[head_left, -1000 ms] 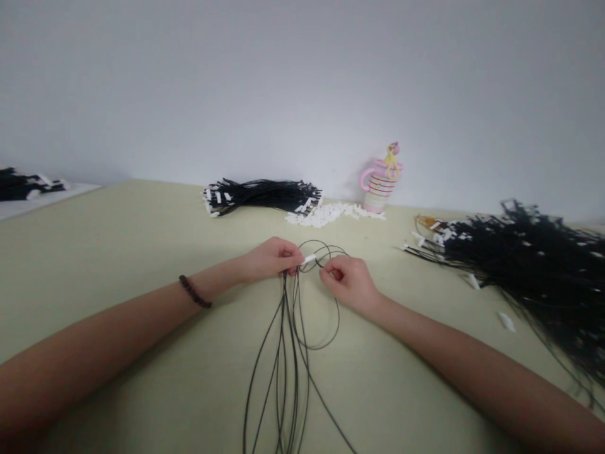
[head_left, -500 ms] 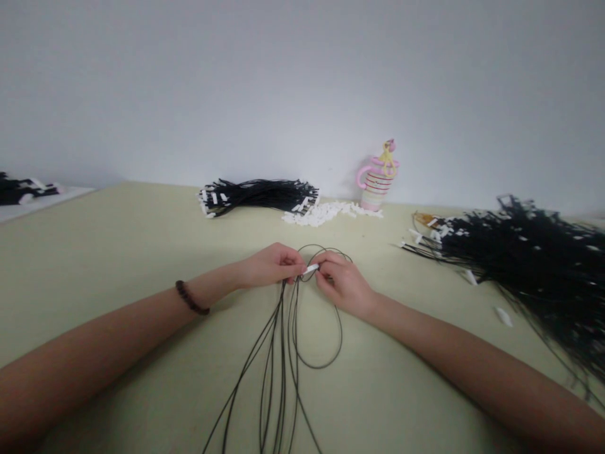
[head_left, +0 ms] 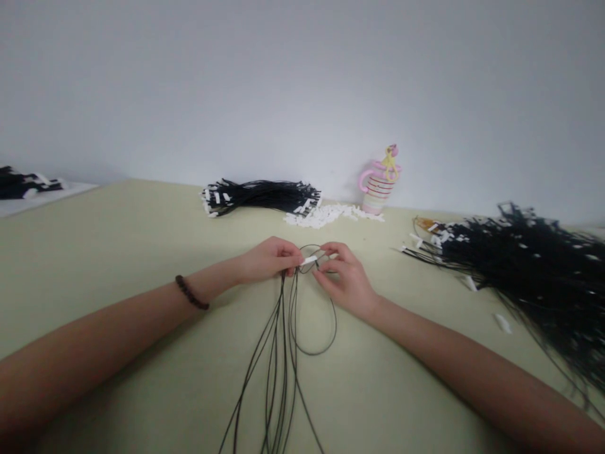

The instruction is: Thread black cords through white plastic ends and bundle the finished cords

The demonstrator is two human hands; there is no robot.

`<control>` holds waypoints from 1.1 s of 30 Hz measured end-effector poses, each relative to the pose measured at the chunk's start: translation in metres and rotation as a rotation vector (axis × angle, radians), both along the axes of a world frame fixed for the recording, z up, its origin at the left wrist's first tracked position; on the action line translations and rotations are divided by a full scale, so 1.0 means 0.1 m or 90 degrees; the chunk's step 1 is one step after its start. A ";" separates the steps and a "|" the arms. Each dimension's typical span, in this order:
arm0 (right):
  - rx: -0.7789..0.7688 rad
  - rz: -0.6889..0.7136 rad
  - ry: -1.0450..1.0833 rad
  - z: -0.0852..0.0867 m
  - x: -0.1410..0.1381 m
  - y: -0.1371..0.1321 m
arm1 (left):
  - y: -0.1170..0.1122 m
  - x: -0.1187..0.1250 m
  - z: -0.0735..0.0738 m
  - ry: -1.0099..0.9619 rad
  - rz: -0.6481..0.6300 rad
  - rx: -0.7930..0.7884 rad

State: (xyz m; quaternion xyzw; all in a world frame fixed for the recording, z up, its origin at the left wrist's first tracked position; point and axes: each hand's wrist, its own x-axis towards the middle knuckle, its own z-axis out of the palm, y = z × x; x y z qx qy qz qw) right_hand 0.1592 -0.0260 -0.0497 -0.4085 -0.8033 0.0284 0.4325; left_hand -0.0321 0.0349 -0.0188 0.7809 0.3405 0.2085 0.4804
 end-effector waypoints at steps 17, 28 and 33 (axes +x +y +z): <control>-0.505 0.227 0.299 0.07 0.10 0.16 | -0.03 -0.34 0.67 -0.205 -0.121 -0.056; -0.640 0.249 0.556 0.20 0.26 0.34 | -0.09 -0.09 0.41 0.139 -0.224 0.054; -0.222 -0.010 0.280 0.22 0.16 0.20 | -0.05 -0.01 0.13 0.121 -0.077 0.022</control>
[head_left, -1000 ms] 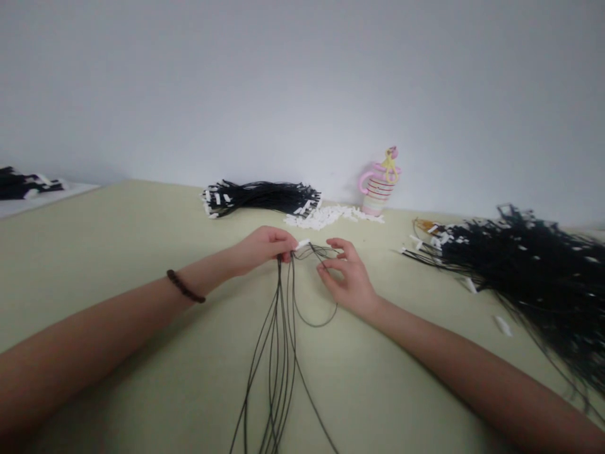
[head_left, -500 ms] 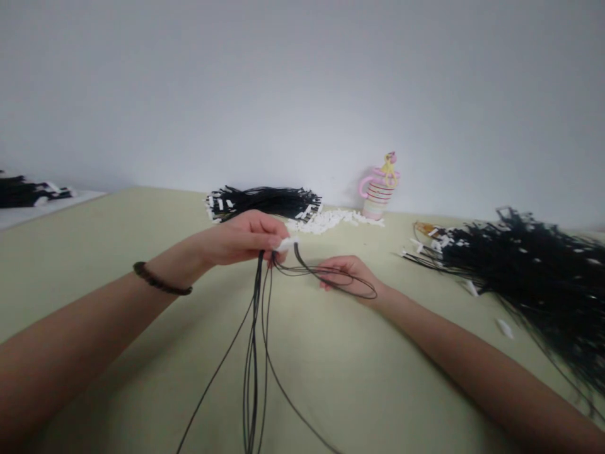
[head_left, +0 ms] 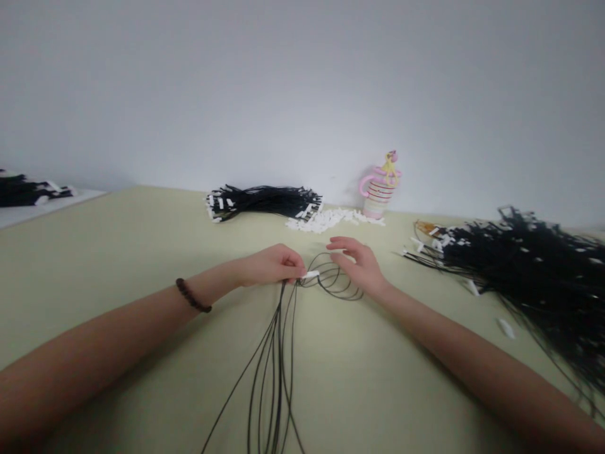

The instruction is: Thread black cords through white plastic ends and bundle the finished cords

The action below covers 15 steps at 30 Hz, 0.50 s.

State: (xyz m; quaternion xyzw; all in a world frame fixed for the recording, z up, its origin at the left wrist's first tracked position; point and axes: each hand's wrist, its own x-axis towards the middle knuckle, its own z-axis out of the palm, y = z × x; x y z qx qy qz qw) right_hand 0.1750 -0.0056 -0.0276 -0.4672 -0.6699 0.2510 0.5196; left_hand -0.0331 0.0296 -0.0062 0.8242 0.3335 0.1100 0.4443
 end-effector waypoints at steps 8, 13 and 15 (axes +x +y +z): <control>-0.093 0.113 -0.192 -0.15 -0.37 -0.30 | 0.04 0.05 -0.20 -0.102 0.196 -0.053; -0.138 0.115 -0.279 -0.23 -0.46 -0.31 | 0.05 0.07 -0.25 -0.124 0.219 -0.033; -0.163 0.095 -0.265 -0.24 -0.47 -0.29 | 0.05 0.08 -0.26 -0.121 0.220 -0.023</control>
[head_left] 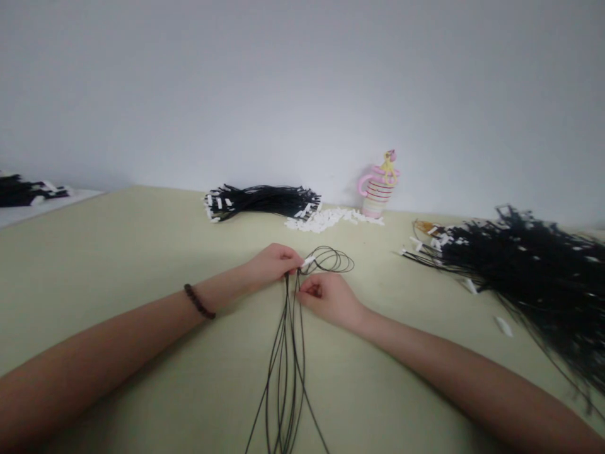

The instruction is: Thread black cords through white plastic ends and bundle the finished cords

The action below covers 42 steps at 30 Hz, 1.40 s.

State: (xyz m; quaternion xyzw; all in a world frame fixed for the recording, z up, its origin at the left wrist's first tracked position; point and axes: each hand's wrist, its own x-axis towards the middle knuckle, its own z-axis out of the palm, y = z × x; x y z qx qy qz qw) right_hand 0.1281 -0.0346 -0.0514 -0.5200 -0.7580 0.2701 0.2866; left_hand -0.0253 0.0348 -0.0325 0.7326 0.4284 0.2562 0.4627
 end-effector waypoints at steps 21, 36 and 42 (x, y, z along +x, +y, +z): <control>-0.463 0.074 0.409 0.32 0.11 0.01 | -0.02 -0.01 0.02 0.008 -0.043 0.008; -0.048 0.233 0.375 1.53 1.14 -0.32 | -0.01 -0.04 0.00 0.030 -0.039 0.016; 0.099 0.153 0.307 1.57 1.27 -0.34 | -0.04 -0.03 0.04 0.036 -0.032 0.014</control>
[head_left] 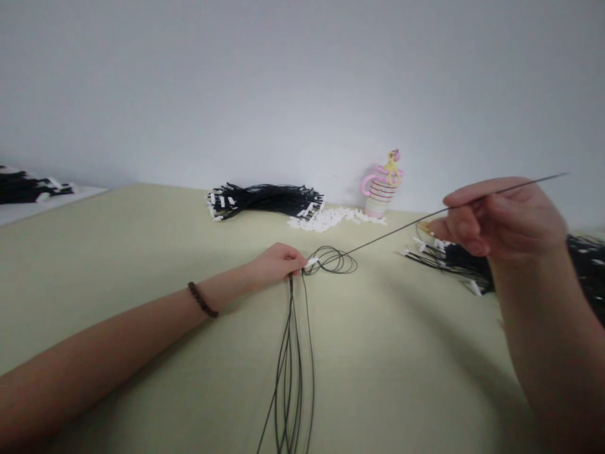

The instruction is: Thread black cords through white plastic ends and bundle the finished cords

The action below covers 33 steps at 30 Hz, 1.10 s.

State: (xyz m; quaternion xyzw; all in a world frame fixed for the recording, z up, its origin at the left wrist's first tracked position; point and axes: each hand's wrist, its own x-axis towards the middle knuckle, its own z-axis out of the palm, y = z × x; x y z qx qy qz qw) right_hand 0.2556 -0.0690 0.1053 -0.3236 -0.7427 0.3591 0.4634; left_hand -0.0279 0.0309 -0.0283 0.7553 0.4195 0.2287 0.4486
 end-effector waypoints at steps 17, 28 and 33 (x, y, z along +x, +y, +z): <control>0.044 -0.169 -0.377 -0.87 -0.62 0.56 | 0.02 0.02 -0.04 -0.021 0.002 -0.001; 0.079 -0.171 -0.423 -1.43 -0.94 0.46 | 0.02 0.02 -0.04 -0.007 0.010 0.010; 0.083 -0.167 -0.412 -1.44 -0.94 0.45 | 0.02 0.02 -0.05 -0.012 0.011 0.008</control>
